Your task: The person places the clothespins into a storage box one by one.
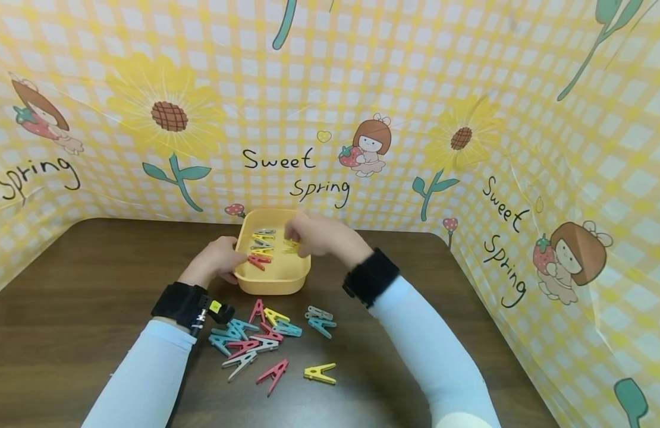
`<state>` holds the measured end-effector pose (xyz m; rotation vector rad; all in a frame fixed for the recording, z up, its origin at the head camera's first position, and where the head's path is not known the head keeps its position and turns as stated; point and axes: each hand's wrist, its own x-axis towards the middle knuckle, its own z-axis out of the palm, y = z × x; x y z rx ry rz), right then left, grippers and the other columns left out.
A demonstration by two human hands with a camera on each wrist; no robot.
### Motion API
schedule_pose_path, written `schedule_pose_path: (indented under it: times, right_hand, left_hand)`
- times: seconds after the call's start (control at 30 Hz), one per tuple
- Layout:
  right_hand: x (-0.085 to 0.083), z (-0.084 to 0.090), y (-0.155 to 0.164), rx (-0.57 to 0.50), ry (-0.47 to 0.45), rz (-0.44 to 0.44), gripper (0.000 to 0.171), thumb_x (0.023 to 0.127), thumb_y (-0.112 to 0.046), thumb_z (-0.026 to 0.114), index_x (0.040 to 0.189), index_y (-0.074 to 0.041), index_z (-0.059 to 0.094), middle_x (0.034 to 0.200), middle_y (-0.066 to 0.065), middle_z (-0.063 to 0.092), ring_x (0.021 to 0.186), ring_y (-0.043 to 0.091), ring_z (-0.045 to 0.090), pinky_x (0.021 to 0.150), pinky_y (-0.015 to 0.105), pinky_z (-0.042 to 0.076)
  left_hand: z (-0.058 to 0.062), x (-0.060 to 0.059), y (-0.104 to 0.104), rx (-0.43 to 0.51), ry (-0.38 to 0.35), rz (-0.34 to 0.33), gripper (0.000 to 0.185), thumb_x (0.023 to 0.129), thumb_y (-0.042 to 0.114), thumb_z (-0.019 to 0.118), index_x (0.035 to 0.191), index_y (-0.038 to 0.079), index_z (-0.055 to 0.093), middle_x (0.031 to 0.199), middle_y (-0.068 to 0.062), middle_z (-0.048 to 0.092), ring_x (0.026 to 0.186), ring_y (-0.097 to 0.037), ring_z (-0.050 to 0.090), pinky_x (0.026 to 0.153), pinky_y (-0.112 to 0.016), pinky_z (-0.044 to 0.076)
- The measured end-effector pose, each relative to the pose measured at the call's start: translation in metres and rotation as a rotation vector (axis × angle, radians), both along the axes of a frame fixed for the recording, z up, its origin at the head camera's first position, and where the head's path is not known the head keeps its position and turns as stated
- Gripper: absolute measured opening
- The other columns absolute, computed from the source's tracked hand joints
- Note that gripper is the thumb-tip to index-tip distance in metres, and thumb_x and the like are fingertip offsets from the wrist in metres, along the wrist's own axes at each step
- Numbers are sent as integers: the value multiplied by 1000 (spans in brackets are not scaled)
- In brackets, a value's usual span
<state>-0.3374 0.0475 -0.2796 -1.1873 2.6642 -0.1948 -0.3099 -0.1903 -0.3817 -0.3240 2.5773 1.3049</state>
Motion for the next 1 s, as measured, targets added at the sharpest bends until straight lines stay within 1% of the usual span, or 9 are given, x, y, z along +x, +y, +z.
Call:
schedule_pose_path:
  times: [0.13, 0.23, 0.3, 0.37, 0.47, 0.53, 0.8, 0.9, 1.0]
  right_hand:
    - [-18, 3, -39, 117, -45, -11, 35, 95, -2, 75, 131, -4, 73, 129, 11, 74, 114, 22, 69, 105, 37, 60]
    - [-29, -2, -63, 177, -54, 2, 32, 95, -7, 78, 127, -7, 76, 122, 8, 77, 97, 16, 70, 92, 31, 61]
    - [-36, -8, -77, 223, -63, 8, 15, 94, -8, 79, 109, -10, 79, 103, 4, 77, 82, 13, 68, 77, 26, 57]
    - [-38, -14, -89, 267, -86, 0, 16, 94, -10, 80, 110, -11, 79, 104, 1, 76, 82, 11, 71, 73, 22, 57]
    - [-38, -22, -104, 333, -107, -18, 10, 94, -10, 81, 103, -13, 79, 106, -1, 77, 87, 12, 74, 74, 22, 61]
    - [-36, -27, -109, 353, -142, -33, 23, 93, -11, 83, 116, -12, 80, 123, 1, 78, 97, 15, 77, 85, 26, 66]
    - [-42, -50, -120, 303, -387, -120, 35, 93, -1, 81, 128, -3, 73, 126, 8, 73, 102, 17, 76, 84, 25, 68]
    - [-43, -61, -121, 283, -388, -146, 32, 95, 1, 79, 126, -4, 72, 117, 6, 71, 96, 16, 73, 82, 25, 68]
    - [-43, -67, -121, 270, -315, -150, 27, 95, 2, 78, 120, -7, 74, 109, 5, 71, 89, 17, 70, 78, 26, 67]
  left_hand:
    - [-3, -1, -3, 4, 12, -21, 46, 107, 20, 64, 144, -5, 56, 127, -27, 69, 80, -20, 74, 70, -36, 69]
    - [-4, -1, -4, 3, 19, -29, 47, 107, 21, 64, 145, -6, 55, 129, -29, 68, 83, -22, 77, 70, -37, 70]
    - [-3, 0, -4, 1, 22, -31, 47, 108, 22, 64, 144, -7, 54, 131, -30, 68, 88, -26, 79, 72, -39, 70]
    - [-3, 1, -4, 0, 28, -36, 45, 109, 21, 61, 144, -7, 54, 132, -31, 67, 92, -28, 80, 73, -39, 71]
    - [-1, 3, -4, -3, 39, -46, 44, 110, 20, 60, 143, -8, 55, 133, -31, 67, 97, -32, 79, 75, -41, 71]
    - [0, 3, -5, -1, 44, -51, 44, 109, 17, 59, 144, -9, 54, 134, -32, 66, 98, -32, 78, 75, -42, 71]
    - [1, 3, -7, 5, 43, -42, 41, 108, 12, 59, 142, -9, 54, 135, -31, 65, 100, -33, 75, 80, -43, 71]
    - [1, 3, -8, 2, 39, -45, 39, 110, 13, 56, 142, -9, 54, 136, -31, 64, 103, -34, 75, 79, -43, 71]
    - [0, 2, -8, 5, 37, -51, 39, 110, 13, 55, 142, -9, 54, 138, -31, 64, 106, -36, 75, 78, -43, 71]
